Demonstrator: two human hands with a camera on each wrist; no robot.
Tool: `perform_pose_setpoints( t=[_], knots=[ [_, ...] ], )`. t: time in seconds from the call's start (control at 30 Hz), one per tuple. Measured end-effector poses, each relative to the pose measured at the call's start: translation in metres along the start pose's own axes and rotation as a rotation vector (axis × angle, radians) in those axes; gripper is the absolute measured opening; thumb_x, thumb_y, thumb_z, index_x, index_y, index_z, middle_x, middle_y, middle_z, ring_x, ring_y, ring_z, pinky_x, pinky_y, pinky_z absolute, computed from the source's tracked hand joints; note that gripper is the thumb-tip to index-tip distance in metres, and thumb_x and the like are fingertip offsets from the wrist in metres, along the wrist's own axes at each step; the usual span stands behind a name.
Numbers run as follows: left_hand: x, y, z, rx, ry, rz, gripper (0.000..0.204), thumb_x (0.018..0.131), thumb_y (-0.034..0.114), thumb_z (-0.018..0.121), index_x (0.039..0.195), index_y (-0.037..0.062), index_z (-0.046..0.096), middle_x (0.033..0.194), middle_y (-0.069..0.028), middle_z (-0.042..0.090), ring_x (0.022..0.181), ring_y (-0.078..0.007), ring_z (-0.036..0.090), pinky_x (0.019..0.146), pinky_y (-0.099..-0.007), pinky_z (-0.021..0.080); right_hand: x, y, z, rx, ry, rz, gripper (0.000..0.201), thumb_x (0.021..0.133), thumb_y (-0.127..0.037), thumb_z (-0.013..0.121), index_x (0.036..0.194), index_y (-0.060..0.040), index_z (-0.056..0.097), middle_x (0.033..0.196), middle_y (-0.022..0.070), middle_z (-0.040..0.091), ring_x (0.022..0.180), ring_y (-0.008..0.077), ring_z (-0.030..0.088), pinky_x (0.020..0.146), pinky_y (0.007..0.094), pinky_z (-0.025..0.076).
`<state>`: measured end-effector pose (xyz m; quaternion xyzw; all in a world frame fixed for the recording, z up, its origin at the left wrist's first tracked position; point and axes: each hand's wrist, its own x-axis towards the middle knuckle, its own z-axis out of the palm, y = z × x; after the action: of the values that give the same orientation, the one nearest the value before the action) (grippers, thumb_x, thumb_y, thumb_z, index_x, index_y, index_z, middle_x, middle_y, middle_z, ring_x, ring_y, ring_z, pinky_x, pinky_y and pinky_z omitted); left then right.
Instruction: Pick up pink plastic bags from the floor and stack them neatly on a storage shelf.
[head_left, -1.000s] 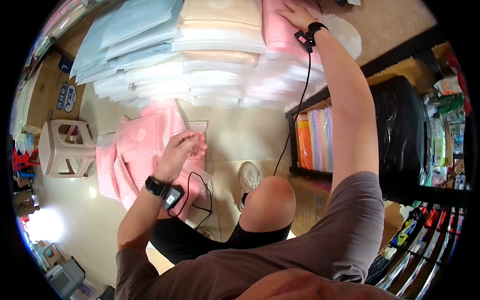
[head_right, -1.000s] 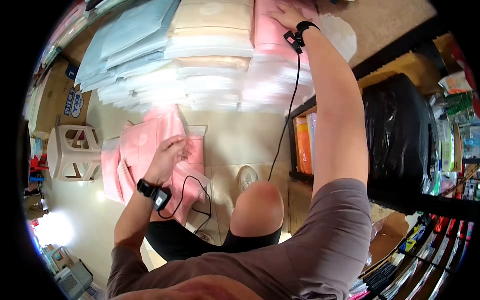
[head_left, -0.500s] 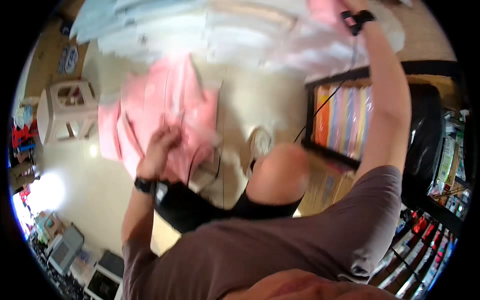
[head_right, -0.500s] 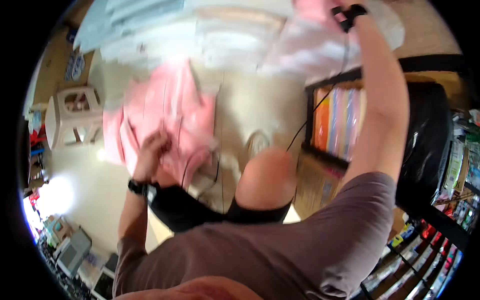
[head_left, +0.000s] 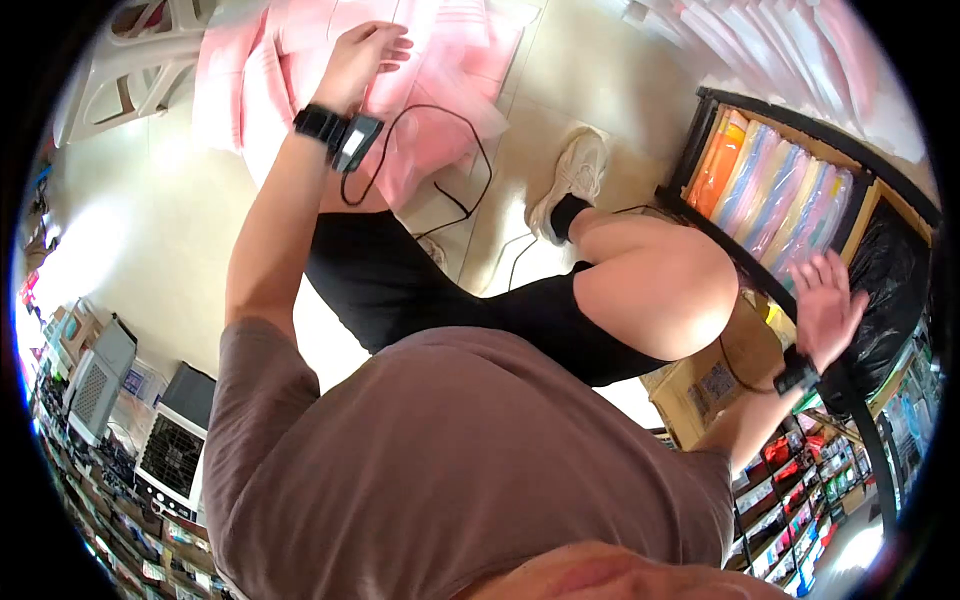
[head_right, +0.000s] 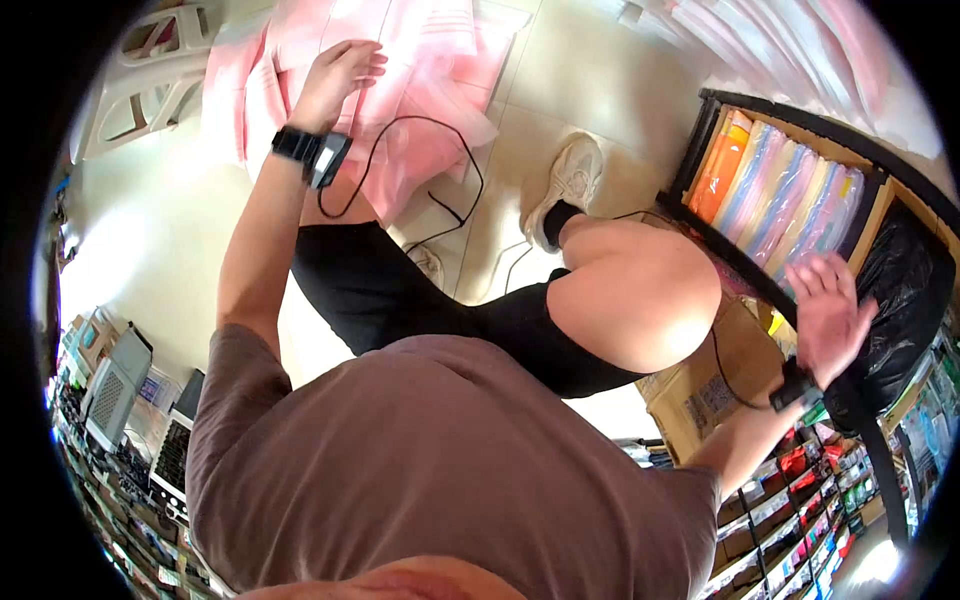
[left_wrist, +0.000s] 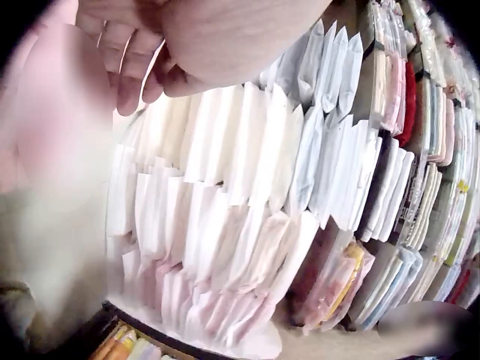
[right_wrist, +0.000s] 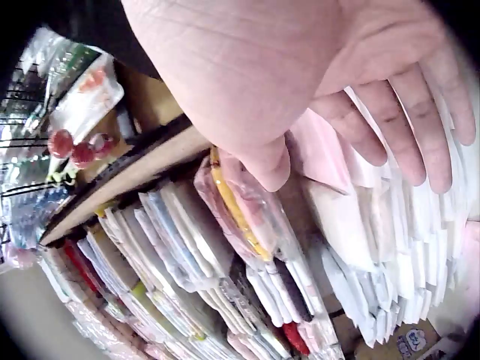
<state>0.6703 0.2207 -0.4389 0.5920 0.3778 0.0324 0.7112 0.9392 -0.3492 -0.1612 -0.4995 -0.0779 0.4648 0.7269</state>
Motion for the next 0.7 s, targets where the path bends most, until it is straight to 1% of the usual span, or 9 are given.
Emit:
perform_pose_setpoints(
  t=[0.17, 0.27, 0.4, 0.47, 0.5, 0.53, 0.6, 0.63, 0.7],
  knots=[
    [0.035, -0.039, -0.01, 0.093, -0.021, -0.028, 0.032, 0.1, 0.025, 0.056, 0.118, 0.0013, 0.066, 0.109, -0.0101, 0.071, 0.098, -0.018, 0.068, 0.086, -0.0301, 0.052, -0.075, -0.045, 0.031, -0.053, 0.108, -0.128, 0.076, 0.103, -0.055, 0.044, 0.144, 0.0095, 0.042, 0.137, 0.0272, 0.056, 0.122, 0.0365, 0.06, 0.116, 0.0568, 0.033],
    [0.053, -0.064, -0.02, 0.139, 0.001, -0.035, 0.033, 0.098, 0.027, 0.059, 0.118, 0.0021, 0.067, 0.11, -0.0099, 0.071, 0.099, -0.0182, 0.068, 0.086, -0.031, 0.053, -0.076, -0.053, 0.027, 0.047, 0.19, -0.18, 0.066, 0.105, -0.045, 0.047, 0.141, 0.0102, 0.045, 0.134, 0.0258, 0.058, 0.123, 0.0348, 0.058, 0.114, 0.0525, 0.036],
    [0.092, -0.111, -0.046, 0.343, 0.052, 0.116, 0.037, 0.094, 0.026, 0.063, 0.122, 0.0026, 0.067, 0.113, -0.0104, 0.072, 0.099, -0.0202, 0.068, 0.086, -0.033, 0.053, 0.009, -0.036, 0.01, 0.128, 0.123, -0.054, 0.054, 0.103, -0.034, 0.052, 0.136, 0.0088, 0.05, 0.134, 0.0208, 0.059, 0.125, 0.0292, 0.054, 0.111, 0.0423, 0.039],
    [0.114, -0.135, -0.063, 0.545, 0.069, 0.29, 0.039, 0.092, 0.024, 0.064, 0.124, 0.0018, 0.066, 0.114, -0.0112, 0.072, 0.098, -0.0217, 0.068, 0.086, -0.0337, 0.053, 0.067, -0.023, -0.017, 0.135, 0.101, 0.041, 0.062, 0.104, -0.034, 0.051, 0.146, 0.0093, 0.038, 0.147, 0.0197, 0.048, 0.137, 0.0266, 0.044, 0.117, 0.0398, 0.03],
    [0.122, -0.145, -0.068, 0.533, 0.068, 0.257, 0.047, 0.089, 0.029, 0.066, 0.128, 0.0019, 0.064, 0.113, -0.0117, 0.073, 0.113, -0.0242, 0.062, 0.094, -0.0419, 0.05, 0.119, 0.017, 0.072, -0.125, 0.823, -0.152, 0.066, 0.105, -0.035, 0.048, 0.149, 0.0099, 0.031, 0.155, 0.0209, 0.038, 0.144, 0.0255, 0.035, 0.121, 0.0394, 0.024],
    [0.089, -0.121, -0.051, 0.694, 0.201, 0.261, 0.04, 0.1, 0.034, 0.055, 0.127, 0.0048, 0.06, 0.11, -0.0197, 0.072, 0.096, -0.0353, 0.071, 0.086, -0.0494, 0.057, 0.142, 0.027, 0.063, -0.127, 0.714, -0.062, 0.059, 0.107, -0.032, 0.041, 0.153, 0.002, 0.029, 0.161, 0.0133, 0.032, 0.148, 0.0198, 0.03, 0.123, 0.0386, 0.02],
    [0.086, -0.104, -0.05, 1.086, 0.177, 0.25, 0.037, 0.099, 0.029, 0.055, 0.127, 0.0045, 0.058, 0.11, -0.0187, 0.07, 0.097, -0.0313, 0.069, 0.085, -0.0476, 0.055, 0.187, 0.049, 0.063, -0.079, 0.718, 0.082, 0.044, 0.108, -0.027, 0.031, 0.15, -0.0165, 0.04, 0.161, -0.0071, 0.036, 0.149, 0.0064, 0.025, 0.125, 0.0391, 0.016],
    [0.089, -0.111, -0.052, 1.114, 0.212, 0.271, 0.042, 0.094, 0.032, 0.059, 0.128, 0.0067, 0.06, 0.115, -0.0165, 0.069, 0.108, -0.0314, 0.062, 0.09, -0.0488, 0.051, 0.208, 0.057, -0.003, -0.138, 0.578, 0.04, 0.053, 0.105, -0.032, 0.048, 0.134, 0.0123, 0.045, 0.143, 0.0282, 0.049, 0.133, 0.0338, 0.05, 0.118, 0.0487, 0.036],
    [0.097, -0.139, -0.065, 1.174, 0.29, 0.307, 0.055, 0.084, 0.04, 0.069, 0.13, 0.0111, 0.064, 0.126, -0.0123, 0.066, 0.13, -0.0317, 0.048, 0.102, -0.0512, 0.044, 0.235, 0.084, 0.006, -0.177, 0.589, 0.138, 0.051, 0.105, -0.032, 0.048, 0.131, 0.0117, 0.047, 0.137, 0.0271, 0.055, 0.127, 0.0352, 0.056, 0.114, 0.0486, 0.041]
  ],
)
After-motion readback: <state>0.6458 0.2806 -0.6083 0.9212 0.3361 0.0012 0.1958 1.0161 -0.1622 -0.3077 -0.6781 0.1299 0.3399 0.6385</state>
